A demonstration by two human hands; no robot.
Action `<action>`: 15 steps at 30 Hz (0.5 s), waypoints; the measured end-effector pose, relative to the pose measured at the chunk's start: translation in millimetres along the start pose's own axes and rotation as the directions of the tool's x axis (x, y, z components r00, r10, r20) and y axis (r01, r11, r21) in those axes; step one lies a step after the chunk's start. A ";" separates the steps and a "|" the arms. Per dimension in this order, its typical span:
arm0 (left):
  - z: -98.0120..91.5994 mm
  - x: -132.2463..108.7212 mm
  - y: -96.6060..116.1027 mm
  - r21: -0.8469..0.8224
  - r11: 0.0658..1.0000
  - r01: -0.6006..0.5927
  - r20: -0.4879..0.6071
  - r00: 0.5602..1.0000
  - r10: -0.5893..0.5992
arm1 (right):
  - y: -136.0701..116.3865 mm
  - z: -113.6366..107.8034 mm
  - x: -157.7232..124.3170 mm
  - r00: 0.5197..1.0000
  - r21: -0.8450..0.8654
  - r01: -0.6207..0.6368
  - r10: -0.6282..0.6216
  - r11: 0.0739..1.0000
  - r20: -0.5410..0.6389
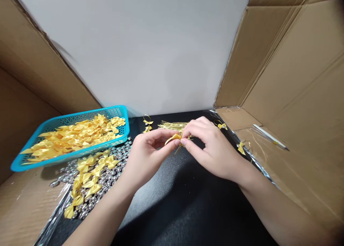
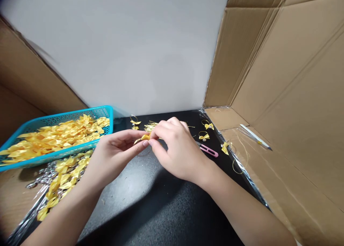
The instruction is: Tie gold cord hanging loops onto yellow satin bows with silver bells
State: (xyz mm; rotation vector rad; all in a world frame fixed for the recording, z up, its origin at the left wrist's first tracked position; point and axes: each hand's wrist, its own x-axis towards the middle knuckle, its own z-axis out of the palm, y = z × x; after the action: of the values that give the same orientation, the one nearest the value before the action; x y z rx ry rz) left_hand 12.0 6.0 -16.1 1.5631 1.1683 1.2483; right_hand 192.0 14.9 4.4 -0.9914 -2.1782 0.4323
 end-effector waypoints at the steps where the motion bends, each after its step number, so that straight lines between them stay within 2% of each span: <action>1: -0.5 0.8 0.6 -0.017 1.000 0.020 0.013 1.000 -0.020 | 0.5 -0.2 0.2 1.000 -0.002 -0.002 0.002 1.000 0.004; 6: -2.6 5.7 0.5 -0.171 0.970 0.171 0.075 0.984 -0.160 | 1.6 0.6 0.7 1.000 -0.005 -0.009 0.009 1.000 -0.005; 10: -3.7 7.3 -1.2 -0.314 0.908 0.277 0.128 0.960 -0.248 | 4.5 4.2 2.0 0.998 0.011 0.001 0.000 1.000 -0.056; 15: -0.3 6.6 1.2 -0.413 0.851 0.325 0.141 0.946 -0.293 | 10.1 9.9 3.3 0.994 0.126 0.023 -0.009 0.992 -0.109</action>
State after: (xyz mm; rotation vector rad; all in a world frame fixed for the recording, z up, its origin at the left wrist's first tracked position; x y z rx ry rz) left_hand 12.4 12.0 -13.4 1.0334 0.9664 1.1272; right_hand 188.7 23.9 -6.5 -0.9058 -2.0341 0.4926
